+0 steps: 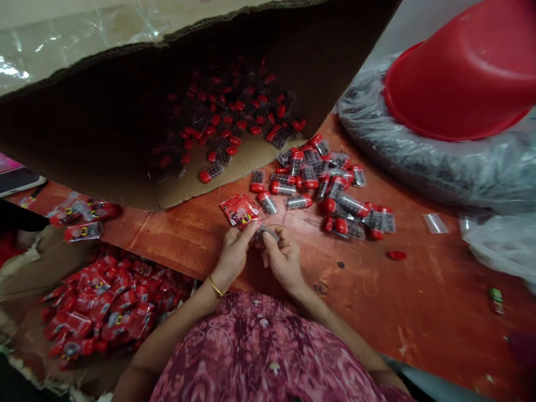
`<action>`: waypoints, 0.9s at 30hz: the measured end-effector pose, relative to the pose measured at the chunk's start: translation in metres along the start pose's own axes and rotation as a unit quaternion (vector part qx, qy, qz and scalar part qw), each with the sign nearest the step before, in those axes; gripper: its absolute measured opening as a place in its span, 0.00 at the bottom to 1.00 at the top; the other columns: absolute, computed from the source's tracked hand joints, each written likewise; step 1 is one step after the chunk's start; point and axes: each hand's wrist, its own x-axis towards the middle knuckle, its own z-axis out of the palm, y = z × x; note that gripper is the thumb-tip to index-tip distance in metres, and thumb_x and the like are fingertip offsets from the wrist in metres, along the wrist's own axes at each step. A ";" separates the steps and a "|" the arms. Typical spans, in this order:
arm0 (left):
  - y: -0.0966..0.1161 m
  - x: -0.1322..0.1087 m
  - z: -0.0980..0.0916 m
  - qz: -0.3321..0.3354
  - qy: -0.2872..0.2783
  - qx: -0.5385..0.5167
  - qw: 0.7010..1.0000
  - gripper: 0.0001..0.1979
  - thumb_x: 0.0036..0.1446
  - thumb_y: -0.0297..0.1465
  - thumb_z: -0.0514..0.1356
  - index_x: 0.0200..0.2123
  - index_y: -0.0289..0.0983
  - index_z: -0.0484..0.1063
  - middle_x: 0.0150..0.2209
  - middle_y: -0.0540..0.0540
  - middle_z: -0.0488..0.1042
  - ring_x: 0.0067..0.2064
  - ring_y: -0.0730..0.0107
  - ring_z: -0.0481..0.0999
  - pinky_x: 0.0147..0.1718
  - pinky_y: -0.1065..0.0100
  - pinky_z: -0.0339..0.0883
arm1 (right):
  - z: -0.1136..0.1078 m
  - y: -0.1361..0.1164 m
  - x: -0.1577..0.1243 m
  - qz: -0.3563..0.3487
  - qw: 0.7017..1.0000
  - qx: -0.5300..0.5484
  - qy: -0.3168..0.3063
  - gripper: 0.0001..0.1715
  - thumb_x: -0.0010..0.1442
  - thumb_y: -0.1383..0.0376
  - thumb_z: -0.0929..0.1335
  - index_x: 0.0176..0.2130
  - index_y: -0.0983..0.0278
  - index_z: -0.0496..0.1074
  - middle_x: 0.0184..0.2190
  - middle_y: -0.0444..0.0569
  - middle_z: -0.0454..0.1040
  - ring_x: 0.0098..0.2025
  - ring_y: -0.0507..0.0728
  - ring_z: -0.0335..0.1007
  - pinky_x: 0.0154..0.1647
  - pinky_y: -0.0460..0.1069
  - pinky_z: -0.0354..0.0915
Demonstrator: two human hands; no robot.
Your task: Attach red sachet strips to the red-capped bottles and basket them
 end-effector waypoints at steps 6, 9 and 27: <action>-0.009 0.002 0.004 -0.006 0.039 -0.053 0.998 0.18 0.37 0.42 0.69 0.25 0.34 0.74 0.23 0.50 0.73 0.26 0.75 0.68 0.28 0.71 0.61 | -0.004 0.005 -0.001 -0.028 0.997 -0.066 0.008 0.14 0.57 0.53 0.66 0.35 0.61 0.63 0.17 0.36 0.63 0.13 0.46 0.53 0.11 0.43 0.52; -0.015 0.000 0.004 0.003 0.038 -0.050 0.998 0.17 0.39 0.41 0.69 0.27 0.34 0.74 0.24 0.50 0.73 0.25 0.76 0.68 0.27 0.73 0.61 | 0.000 0.004 0.001 0.007 0.999 -0.028 0.017 0.16 0.57 0.51 0.65 0.34 0.61 0.62 0.17 0.36 0.63 0.11 0.45 0.52 0.10 0.42 0.50; -0.011 0.002 -0.007 0.018 0.044 -0.046 0.998 0.23 0.37 0.48 0.68 0.27 0.33 0.74 0.17 0.51 0.69 0.19 0.78 0.63 0.20 0.74 0.58 | 0.006 0.002 -0.003 0.084 0.992 0.075 -0.059 0.19 0.56 0.49 0.65 0.33 0.62 0.63 0.20 0.38 0.68 0.10 0.43 0.51 0.11 0.42 0.50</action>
